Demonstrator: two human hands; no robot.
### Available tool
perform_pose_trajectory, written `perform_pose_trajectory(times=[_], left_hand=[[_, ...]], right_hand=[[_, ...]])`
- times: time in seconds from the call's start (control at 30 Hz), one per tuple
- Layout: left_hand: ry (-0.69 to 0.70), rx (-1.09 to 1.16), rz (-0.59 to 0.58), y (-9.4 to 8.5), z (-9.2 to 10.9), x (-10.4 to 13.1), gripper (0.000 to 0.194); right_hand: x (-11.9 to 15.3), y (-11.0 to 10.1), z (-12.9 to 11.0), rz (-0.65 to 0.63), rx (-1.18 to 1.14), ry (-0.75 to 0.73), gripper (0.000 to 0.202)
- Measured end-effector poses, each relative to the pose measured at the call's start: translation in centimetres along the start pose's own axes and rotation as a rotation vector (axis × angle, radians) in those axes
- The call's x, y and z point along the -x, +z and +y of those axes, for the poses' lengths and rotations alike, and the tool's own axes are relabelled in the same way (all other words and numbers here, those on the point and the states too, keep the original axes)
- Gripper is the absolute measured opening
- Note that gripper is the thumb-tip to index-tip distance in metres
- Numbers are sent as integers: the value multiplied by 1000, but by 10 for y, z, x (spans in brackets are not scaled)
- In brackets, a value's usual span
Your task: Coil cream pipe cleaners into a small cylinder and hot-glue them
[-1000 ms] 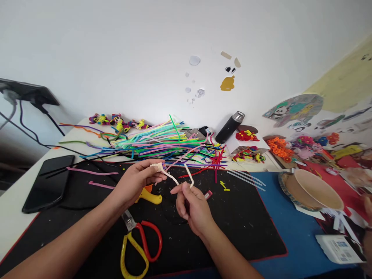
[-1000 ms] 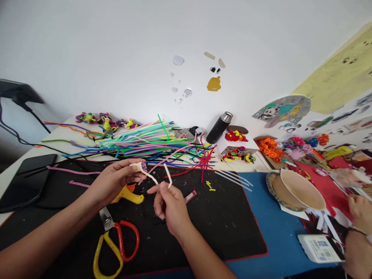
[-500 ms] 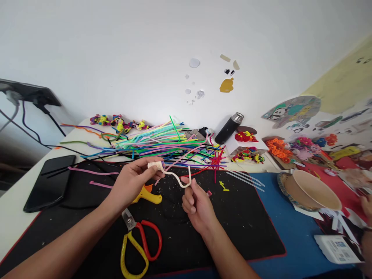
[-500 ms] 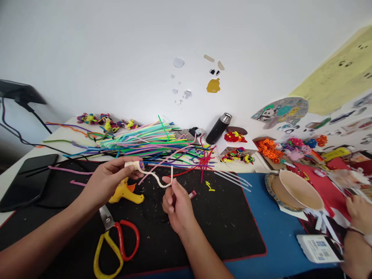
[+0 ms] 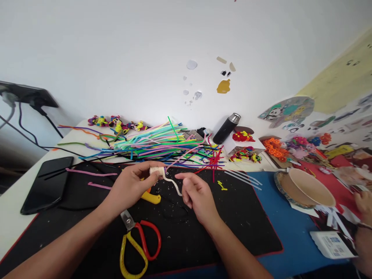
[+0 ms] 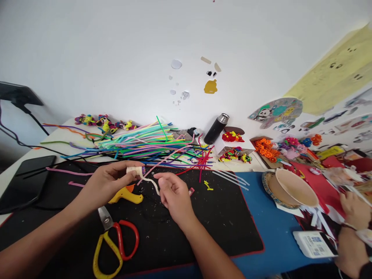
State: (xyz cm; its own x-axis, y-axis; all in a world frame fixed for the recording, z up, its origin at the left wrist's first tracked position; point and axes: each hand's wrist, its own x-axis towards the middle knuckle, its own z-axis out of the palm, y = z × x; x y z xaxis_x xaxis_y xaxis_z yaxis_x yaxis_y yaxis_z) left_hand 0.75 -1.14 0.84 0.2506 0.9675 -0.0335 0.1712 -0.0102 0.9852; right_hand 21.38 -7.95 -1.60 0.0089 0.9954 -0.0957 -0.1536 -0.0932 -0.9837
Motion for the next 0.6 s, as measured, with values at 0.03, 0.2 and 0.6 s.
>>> perform_pose_trajectory(times=[0.03,0.2,0.6], left_hand=[[6,-13,-18,1,1,2,36],[53,-54,-40,4,6,7,34],[-18,5,-18,2,-1,1,45]], right_hand=[[-2,3,0,-33,38,6,51],[-7,13,14,-63,135,10,49],[-3,25,16,-83,151,20,55]])
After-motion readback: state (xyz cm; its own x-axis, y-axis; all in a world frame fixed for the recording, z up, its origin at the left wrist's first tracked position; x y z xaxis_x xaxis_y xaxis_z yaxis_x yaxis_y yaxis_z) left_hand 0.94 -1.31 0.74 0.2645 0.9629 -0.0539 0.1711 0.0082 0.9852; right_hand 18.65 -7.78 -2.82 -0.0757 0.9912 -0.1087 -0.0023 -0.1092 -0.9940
